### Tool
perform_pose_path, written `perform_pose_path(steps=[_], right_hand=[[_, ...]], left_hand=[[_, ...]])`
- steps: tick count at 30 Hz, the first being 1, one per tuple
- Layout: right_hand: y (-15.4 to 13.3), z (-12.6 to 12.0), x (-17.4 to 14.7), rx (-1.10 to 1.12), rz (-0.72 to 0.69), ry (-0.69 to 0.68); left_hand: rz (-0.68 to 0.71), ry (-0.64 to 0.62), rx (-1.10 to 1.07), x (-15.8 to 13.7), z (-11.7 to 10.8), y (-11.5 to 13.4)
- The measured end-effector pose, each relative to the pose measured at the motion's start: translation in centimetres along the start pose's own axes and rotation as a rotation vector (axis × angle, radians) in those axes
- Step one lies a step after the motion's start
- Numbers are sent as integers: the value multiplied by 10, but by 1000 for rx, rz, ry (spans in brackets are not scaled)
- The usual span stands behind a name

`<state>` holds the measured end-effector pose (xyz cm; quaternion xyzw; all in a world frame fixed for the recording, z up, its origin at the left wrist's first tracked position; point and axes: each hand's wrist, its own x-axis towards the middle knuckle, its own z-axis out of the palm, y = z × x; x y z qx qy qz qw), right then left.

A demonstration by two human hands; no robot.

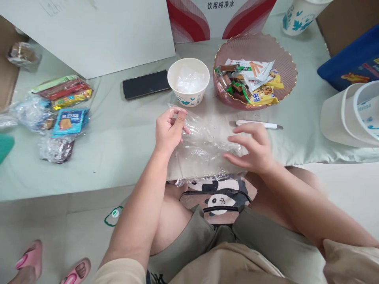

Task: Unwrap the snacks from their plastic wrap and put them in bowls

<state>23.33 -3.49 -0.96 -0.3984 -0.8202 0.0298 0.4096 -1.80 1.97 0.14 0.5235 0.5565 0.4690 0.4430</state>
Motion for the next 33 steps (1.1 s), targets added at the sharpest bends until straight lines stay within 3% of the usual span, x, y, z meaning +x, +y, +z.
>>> perform_pose_path(steps=[4, 12, 16, 19, 21, 22, 25, 28, 30, 33], right_hand=[[0, 8, 2, -49, 105, -109], [1, -6, 8, 376, 639, 233], [0, -6, 10, 563, 662, 350], [-2, -5, 11, 778, 717, 136], [-3, -5, 12, 774, 785, -65], [-3, -5, 13, 725, 816, -100], [-2, -7, 15, 568, 861, 28], [0, -12, 17, 463, 846, 84], [1, -17, 16, 391, 810, 59], [4, -22, 13, 387, 762, 45]], left_hand=[[-30, -24, 15, -1, 1, 2], [49, 44, -27, 5, -13, -3], [97, 53, -90, 6, -10, -7], [101, 67, -169, 7, -7, -7], [96, 65, -241, 8, -9, -6], [86, 36, -284, 7, -11, -5], [-39, -221, -372, 4, -20, -1], [-264, -463, -267, -1, -23, 2], [-338, -438, -175, -3, -21, 3], [-315, -249, -180, -2, -16, 7]])
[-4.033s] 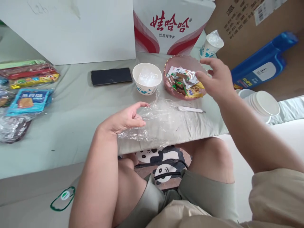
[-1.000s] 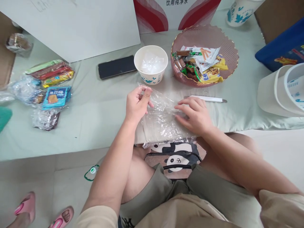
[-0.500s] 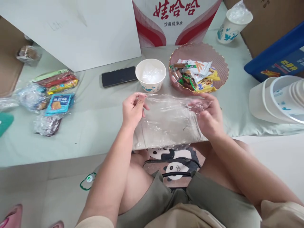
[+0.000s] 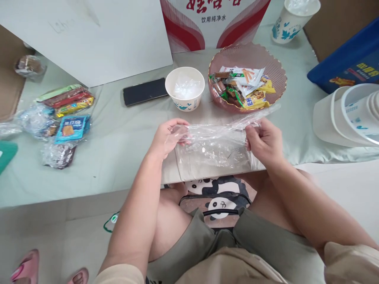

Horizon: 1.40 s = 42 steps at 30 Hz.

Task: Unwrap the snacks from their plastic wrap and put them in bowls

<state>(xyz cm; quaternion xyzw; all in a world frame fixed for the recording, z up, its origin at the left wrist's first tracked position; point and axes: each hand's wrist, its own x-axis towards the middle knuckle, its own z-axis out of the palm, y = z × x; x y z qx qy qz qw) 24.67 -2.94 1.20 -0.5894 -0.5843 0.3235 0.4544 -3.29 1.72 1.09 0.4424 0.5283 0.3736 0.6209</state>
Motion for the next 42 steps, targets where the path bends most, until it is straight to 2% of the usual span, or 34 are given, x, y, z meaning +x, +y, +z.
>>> perform_pose_path(steps=[3, 6, 8, 11, 16, 19, 23, 26, 28, 29, 30, 31, 33, 35, 36, 38, 40, 42], right_hand=[[4, -3, 1, 53, 16, -86], [10, -2, 3, 159, 82, -74], [13, -2, 5, 293, 117, -61], [15, -5, 8, 419, 105, -120], [12, -12, 11, 436, 143, -172], [12, -10, 10, 404, 143, -184], [19, -10, 5, 181, 118, -146], [20, -16, 1, -2, -21, 18], [13, -19, -1, -3, -126, 119], [8, -17, -2, 54, -153, 107], [2, -14, -1, 134, -156, 29], [-4, -10, -1, 213, -130, -106], [-14, 2, 2, 293, 7, -456], [-18, 14, 5, 284, 175, -749], [-19, 18, 6, 274, 238, -814], [-17, 21, 7, 283, 289, -770], [-14, 21, 8, 324, 281, -598], [-11, 20, 8, 364, 272, -455]], left_hand=[[33, 11, -53, 1, 1, 4], [62, -30, -68, -1, 0, 6], [90, -13, -105, -2, 0, 6], [93, 21, -156, -1, -1, 8], [30, -34, -276, 2, -2, 12], [22, -52, -209, 0, -1, 12], [19, -70, -114, -4, -2, 12], [11, -137, -140, -7, -7, 12], [-7, -226, -149, -9, -9, 13], [-15, -283, -145, -10, -8, 13], [-23, -342, -137, -11, -7, 13], [-30, -397, -124, -11, -6, 14], [-36, -468, -99, -11, -2, 15], [-25, -449, -73, -8, 2, 16], [-15, -404, -66, -6, 3, 17], [5, -272, -77, 0, 5, 15], [-3, -167, -132, 4, 8, 10], [-34, -160, -194, 5, 15, 4]])
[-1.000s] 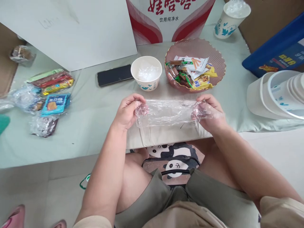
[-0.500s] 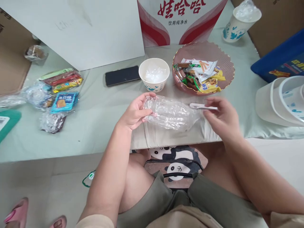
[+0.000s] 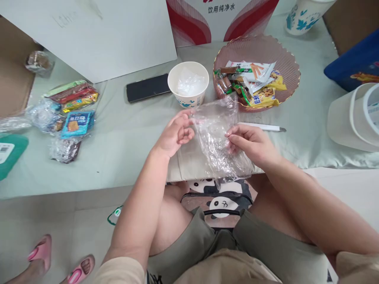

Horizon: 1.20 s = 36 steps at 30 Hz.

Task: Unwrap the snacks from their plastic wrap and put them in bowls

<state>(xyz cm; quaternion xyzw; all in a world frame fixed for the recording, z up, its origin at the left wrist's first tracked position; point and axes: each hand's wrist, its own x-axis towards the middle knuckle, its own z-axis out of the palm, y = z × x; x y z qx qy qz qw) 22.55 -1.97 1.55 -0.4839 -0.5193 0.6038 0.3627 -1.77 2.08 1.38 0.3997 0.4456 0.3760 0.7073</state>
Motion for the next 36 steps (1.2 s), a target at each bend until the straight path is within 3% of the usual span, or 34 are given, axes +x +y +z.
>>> perform_pose_path(steps=[4, 7, 10, 14, 19, 21, 26, 32, 36], right_hand=[[5, 1, 0, 34, -21, 90], [8, 4, 0, -3, -19, 117], [9, 4, 0, -82, -55, 157], [12, 3, 2, -109, -151, 197], [19, 4, 2, -61, -182, 169], [17, 4, 1, -34, -190, 166], [9, 2, 2, 42, -72, 225], [12, 8, 4, 227, -85, 255], [13, 12, 1, 166, -3, 215]], left_hand=[[-8, -154, 46, -4, 20, -14], [49, -95, 139, -6, 29, -17], [45, -15, 169, -5, 27, -16], [72, -19, 121, -7, 19, -15], [40, -115, 99, -10, 17, -14], [87, -138, 125, -10, 17, -15], [238, -134, 115, -5, 13, -18], [261, -73, 299, -6, 13, -23], [236, -21, 215, -6, 16, -22]])
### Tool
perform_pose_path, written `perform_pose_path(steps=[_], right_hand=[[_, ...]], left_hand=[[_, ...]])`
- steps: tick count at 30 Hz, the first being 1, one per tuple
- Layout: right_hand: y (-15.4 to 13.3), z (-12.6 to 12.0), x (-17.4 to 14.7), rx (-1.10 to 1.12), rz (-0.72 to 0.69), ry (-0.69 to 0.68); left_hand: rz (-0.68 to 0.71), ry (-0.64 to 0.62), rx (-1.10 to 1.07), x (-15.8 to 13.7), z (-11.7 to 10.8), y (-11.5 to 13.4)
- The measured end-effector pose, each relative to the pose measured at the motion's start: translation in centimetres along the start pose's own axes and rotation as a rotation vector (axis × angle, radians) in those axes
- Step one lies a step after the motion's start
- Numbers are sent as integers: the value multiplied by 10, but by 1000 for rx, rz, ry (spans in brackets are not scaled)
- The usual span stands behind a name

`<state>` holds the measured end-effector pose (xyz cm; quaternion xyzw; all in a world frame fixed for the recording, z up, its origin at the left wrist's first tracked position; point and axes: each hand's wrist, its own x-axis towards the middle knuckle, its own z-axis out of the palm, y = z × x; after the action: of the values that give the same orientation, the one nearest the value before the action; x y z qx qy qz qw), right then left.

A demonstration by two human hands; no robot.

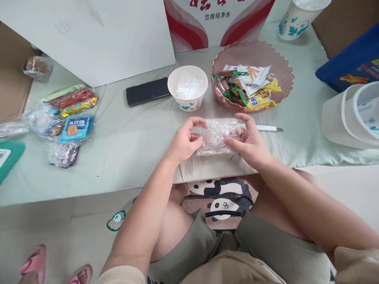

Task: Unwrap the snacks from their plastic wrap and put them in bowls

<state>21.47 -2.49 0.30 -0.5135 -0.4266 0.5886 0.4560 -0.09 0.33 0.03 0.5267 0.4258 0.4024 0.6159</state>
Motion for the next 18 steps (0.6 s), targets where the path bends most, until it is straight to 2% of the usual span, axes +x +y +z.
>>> perform_pose_path(steps=[2, 4, 7, 13, 15, 18], right_hand=[[0, 0, -1, -19, 3, 27], [-1, -1, 0, -6, -24, 45], [-2, -2, 1, 9, -59, 33], [-5, -4, 0, -142, 90, -146], [-4, -3, -2, -131, 67, -142], [-1, -4, -3, -35, -52, -104]], left_hand=[[-41, 26, -114, 1, 0, 2], [-133, -16, -206, 2, 0, 3], [-272, -97, -190, 2, 3, 5], [-294, -142, -128, -1, 4, 12], [-332, -165, -132, -1, 4, 14], [-361, -148, -213, 0, 2, 17]])
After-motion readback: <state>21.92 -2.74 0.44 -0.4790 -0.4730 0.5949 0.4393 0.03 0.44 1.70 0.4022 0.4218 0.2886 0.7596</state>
